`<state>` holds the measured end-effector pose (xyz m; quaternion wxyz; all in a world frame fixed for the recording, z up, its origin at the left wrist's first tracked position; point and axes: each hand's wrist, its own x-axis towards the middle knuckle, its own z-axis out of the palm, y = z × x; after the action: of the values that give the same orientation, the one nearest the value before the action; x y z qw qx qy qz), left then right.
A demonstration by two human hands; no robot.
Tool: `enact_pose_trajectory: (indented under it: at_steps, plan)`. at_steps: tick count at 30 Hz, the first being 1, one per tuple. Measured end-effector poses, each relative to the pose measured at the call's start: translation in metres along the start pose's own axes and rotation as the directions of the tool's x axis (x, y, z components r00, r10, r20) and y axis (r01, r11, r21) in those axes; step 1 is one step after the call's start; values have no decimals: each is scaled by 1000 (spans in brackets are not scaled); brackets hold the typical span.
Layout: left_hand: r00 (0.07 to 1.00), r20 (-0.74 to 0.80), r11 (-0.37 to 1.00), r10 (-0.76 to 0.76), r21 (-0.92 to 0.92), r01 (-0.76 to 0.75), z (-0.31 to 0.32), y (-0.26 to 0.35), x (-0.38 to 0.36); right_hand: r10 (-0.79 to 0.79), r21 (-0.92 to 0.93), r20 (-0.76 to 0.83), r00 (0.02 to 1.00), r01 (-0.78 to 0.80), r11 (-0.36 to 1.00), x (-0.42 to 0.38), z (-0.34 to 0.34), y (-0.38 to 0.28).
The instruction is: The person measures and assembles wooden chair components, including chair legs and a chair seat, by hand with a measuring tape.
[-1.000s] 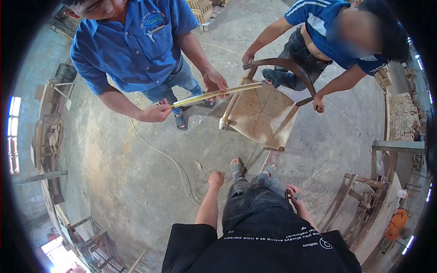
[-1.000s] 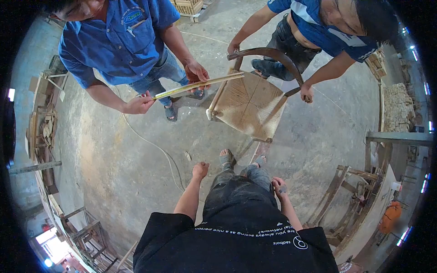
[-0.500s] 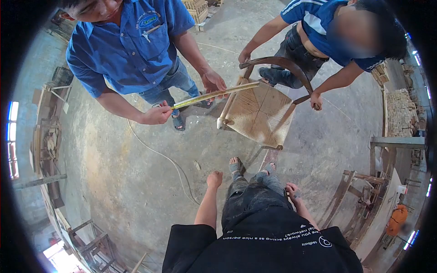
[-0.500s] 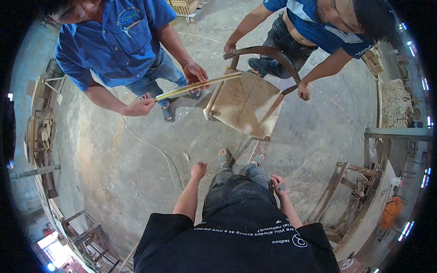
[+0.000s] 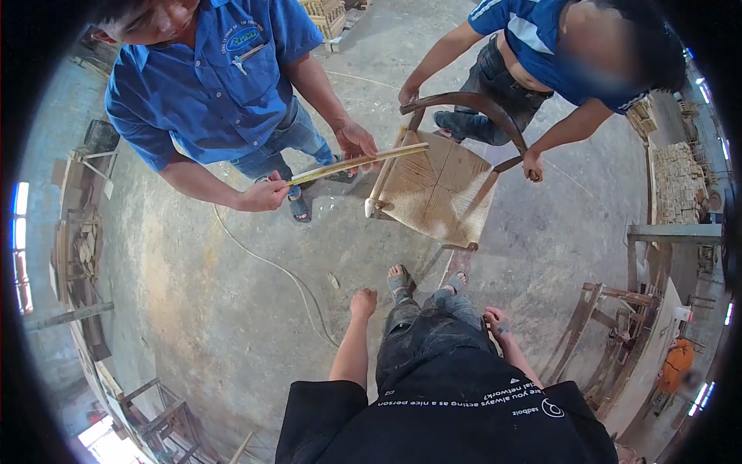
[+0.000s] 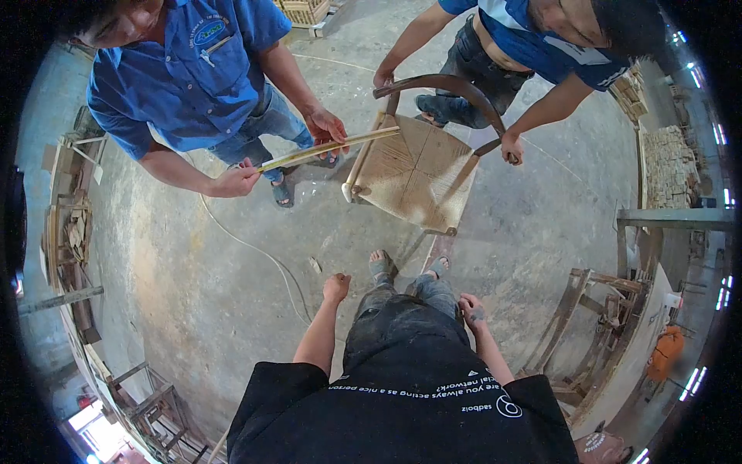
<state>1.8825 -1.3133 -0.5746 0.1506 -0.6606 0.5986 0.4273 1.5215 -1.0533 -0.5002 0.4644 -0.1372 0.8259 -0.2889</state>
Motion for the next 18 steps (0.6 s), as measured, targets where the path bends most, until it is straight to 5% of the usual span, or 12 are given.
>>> enact_pose_trajectory:
  at_steps: [18]
  plan:
    - [1000, -3, 1000, 5, 1, -5, 2, -1, -1, -5, -40, 17, 1000, 6, 999, 0, -2, 5]
